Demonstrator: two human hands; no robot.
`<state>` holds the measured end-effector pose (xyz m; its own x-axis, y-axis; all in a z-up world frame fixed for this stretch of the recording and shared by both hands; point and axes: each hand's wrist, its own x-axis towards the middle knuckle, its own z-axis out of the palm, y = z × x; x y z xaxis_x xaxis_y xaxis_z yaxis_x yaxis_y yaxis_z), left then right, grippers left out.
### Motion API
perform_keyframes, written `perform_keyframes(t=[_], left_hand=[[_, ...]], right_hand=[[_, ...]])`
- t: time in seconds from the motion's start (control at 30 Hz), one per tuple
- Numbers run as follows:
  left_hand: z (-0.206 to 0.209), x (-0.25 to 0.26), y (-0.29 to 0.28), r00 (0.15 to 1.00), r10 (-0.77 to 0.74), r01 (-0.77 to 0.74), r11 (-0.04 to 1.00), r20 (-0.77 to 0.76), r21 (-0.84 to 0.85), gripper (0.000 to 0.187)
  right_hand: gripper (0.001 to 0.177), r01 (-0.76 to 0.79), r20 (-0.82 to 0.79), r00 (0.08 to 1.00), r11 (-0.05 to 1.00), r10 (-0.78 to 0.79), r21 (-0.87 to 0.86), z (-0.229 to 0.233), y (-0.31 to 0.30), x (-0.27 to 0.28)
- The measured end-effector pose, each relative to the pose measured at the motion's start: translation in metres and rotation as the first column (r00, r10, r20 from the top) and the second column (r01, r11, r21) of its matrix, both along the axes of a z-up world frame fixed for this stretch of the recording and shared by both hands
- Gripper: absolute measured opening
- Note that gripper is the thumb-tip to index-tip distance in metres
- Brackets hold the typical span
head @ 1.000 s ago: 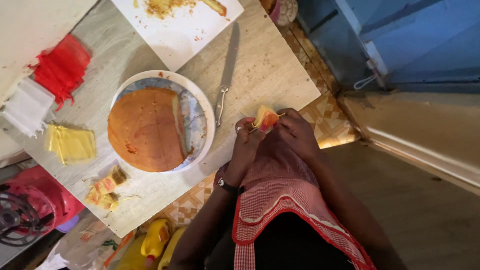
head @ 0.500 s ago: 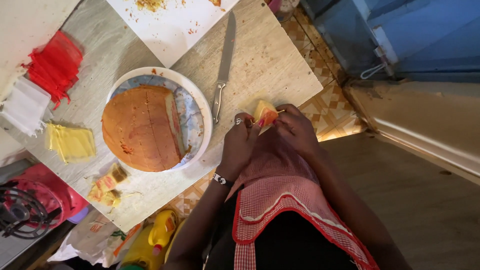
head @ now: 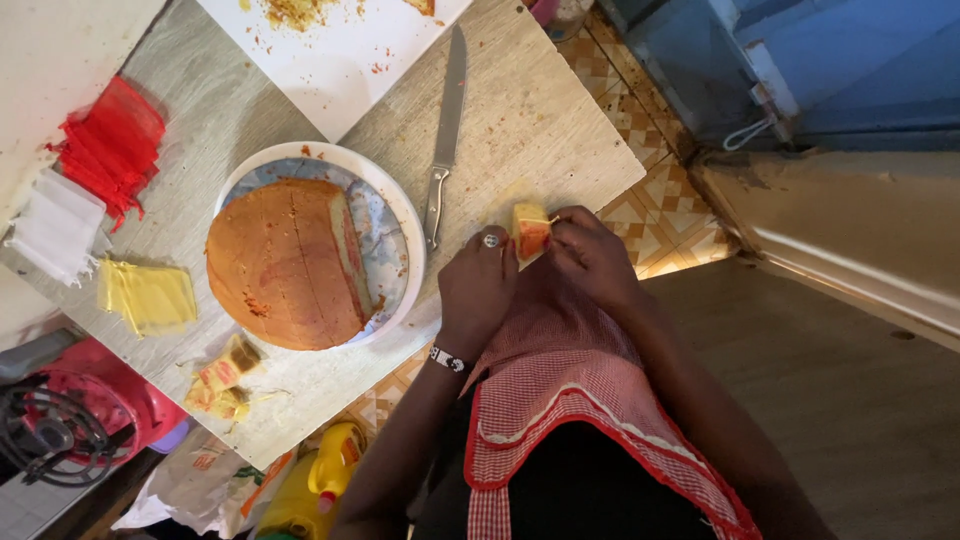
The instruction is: Cutting a cake into slices and placing each slice into an individual plastic bag for sale.
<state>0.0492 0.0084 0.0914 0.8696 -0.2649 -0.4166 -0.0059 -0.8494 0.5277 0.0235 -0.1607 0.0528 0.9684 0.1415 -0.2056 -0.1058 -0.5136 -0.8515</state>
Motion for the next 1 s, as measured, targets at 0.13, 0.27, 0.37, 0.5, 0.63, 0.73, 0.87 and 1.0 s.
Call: perform_keyframes(t=[0.13, 0.27, 0.37, 0.5, 0.63, 0.73, 0.87, 1.0], left_hand=[[-0.005, 0.004, 0.0, 0.985, -0.084, 0.075, 0.995, 0.149, 0.062, 0.027], [0.015, 0.01, 0.002, 0.949, -0.133, 0.138, 0.99, 0.284, 0.004, 0.027], [0.04, 0.014, 0.001, 0.93, -0.131, 0.151, 0.988, 0.342, -0.031, 0.03], [0.052, 0.011, 0.0, 0.853, -0.115, 0.182, 0.98, 0.508, -0.085, 0.026], [0.044, 0.021, 0.002, 0.798, -0.101, 0.22, 0.967, 0.595, -0.13, 0.019], [0.063, 0.015, 0.001, 0.764, -0.064, 0.263, 0.94, 0.642, -0.219, 0.016], [0.066, 0.016, 0.004, 0.762, -0.081, 0.322, 0.908, 0.643, -0.268, 0.014], [0.074, 0.017, 0.002, 0.968, 0.05, 0.183, 0.53, 0.246, -0.828, 0.063]], right_hand=[[0.012, -0.019, 0.019, 1.0, 0.995, 0.021, -0.096, -0.008, -0.002, -0.004], [0.015, -0.042, 0.018, 0.999, 0.979, 0.047, -0.198, 0.016, -0.004, -0.001], [0.019, -0.034, 0.122, 0.99, 0.964, 0.068, -0.262, 0.046, -0.004, 0.005], [0.021, -0.007, 0.221, 0.971, 0.935, 0.092, -0.355, 0.066, -0.004, 0.005], [0.024, 0.035, 0.298, 0.952, 0.937, 0.075, -0.348, 0.069, -0.004, 0.016], [0.021, 0.055, 0.327, 0.944, 0.961, 0.039, -0.273, 0.086, -0.005, 0.009], [0.019, 0.07, 0.319, 0.947, 0.992, -0.035, -0.101, 0.105, -0.006, 0.007], [0.02, 0.127, 0.286, 0.945, 0.984, -0.158, 0.123, 0.133, -0.006, 0.01]])
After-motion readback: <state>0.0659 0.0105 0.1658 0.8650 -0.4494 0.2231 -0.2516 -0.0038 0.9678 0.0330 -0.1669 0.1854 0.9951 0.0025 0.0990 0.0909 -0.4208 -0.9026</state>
